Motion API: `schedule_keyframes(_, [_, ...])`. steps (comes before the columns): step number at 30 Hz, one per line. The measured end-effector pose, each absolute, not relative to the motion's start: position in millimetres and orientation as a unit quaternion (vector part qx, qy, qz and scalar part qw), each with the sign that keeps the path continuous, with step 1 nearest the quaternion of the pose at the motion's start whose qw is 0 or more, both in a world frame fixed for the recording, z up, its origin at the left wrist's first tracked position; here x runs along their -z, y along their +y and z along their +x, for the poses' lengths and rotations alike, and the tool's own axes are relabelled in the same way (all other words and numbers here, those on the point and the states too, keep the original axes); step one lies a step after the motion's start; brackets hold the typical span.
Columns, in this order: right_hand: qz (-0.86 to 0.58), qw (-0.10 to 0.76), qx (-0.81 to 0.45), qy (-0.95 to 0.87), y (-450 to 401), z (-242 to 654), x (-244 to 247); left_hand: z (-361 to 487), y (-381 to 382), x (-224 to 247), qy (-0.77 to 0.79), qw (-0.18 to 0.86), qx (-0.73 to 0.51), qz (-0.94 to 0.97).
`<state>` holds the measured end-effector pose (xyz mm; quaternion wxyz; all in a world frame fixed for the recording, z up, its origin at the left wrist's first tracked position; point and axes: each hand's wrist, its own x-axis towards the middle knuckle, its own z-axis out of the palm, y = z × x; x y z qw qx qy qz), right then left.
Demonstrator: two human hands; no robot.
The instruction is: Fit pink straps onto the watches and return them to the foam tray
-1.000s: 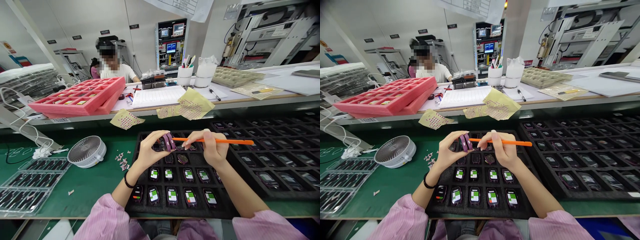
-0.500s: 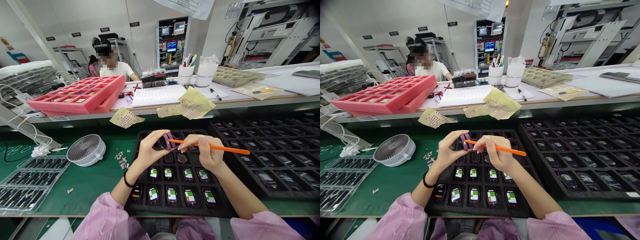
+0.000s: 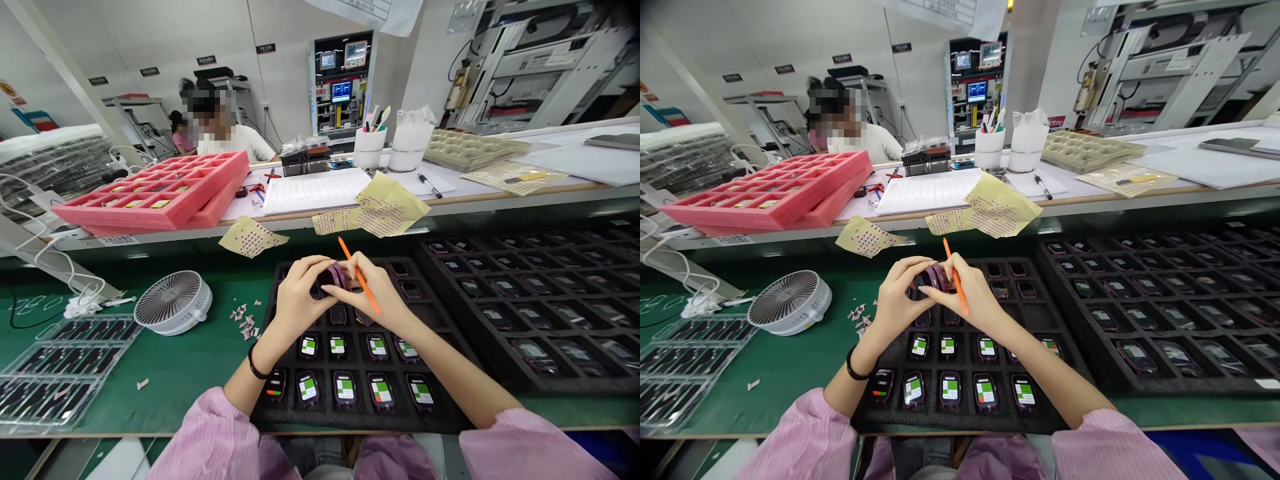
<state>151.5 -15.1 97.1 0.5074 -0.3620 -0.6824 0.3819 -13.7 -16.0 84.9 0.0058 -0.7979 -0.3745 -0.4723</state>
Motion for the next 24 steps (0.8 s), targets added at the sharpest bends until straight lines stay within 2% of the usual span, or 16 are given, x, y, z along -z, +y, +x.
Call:
schedule_keyframes(7, [-0.321,0.530,-0.512,-0.595,-11.5,150.2,-101.9,-14.2,-19.2,-88.8,-0.358,-0.028,0.500,-0.788])
schedule_keyframes(16, [-0.309,0.543,-0.518,-0.585,-11.8,151.4,-103.3,-16.9,-20.6,-92.3,-0.339,-0.049,0.513,-0.787])
schedule_keyframes(19, [-0.309,0.543,-0.507,-0.594,-11.4,152.5,-103.3,-16.1,-19.7,-90.1,-0.336,-0.028,0.521,-0.784])
schedule_keyframes(24, [-0.321,0.547,-0.489,-0.600,-10.6,154.2,-103.4,-14.2,-16.7,-84.0,-0.291,0.071,0.546,-0.782])
